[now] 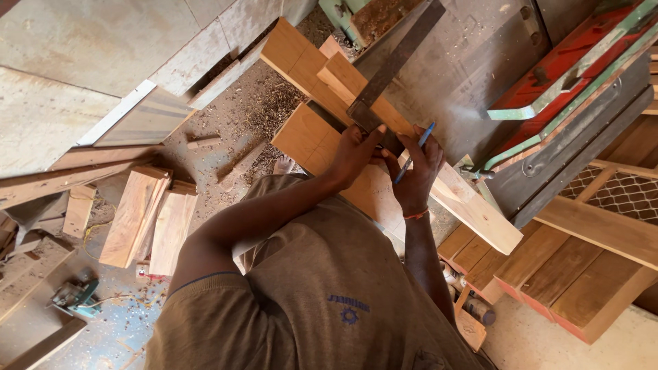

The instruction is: The person uses a try square and a pencil to mark lines on multiple wooden planks, aligning the tool against the edges and drawing perpendicular lines.

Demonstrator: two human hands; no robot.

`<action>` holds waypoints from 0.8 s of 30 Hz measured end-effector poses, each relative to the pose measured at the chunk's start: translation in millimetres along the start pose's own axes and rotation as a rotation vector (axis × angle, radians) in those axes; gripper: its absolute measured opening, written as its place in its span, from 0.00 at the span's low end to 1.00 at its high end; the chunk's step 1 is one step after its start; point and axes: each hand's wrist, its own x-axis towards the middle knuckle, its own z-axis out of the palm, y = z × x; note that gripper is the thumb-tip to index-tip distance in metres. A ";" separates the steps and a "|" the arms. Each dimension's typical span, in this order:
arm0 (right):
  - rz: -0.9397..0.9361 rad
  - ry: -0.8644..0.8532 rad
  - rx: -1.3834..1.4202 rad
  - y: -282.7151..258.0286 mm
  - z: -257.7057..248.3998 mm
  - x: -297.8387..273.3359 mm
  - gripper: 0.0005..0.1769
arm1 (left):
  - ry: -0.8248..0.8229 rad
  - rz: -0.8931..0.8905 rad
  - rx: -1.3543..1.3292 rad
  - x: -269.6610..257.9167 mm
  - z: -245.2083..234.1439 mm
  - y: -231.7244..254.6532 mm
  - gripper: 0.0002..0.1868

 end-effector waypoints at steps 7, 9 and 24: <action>0.007 -0.012 0.025 4.3 -0.4 -2.2 0.25 | -0.017 -0.010 -0.014 2.1 0.9 -3.1 0.17; 0.010 -0.013 0.023 4.0 -0.1 -3.3 0.26 | -0.020 -0.011 -0.006 2.0 0.7 -3.9 0.17; 0.084 -0.070 0.687 -5.6 -10.7 46.6 0.17 | 0.033 -0.133 -0.014 7.7 4.0 5.6 0.19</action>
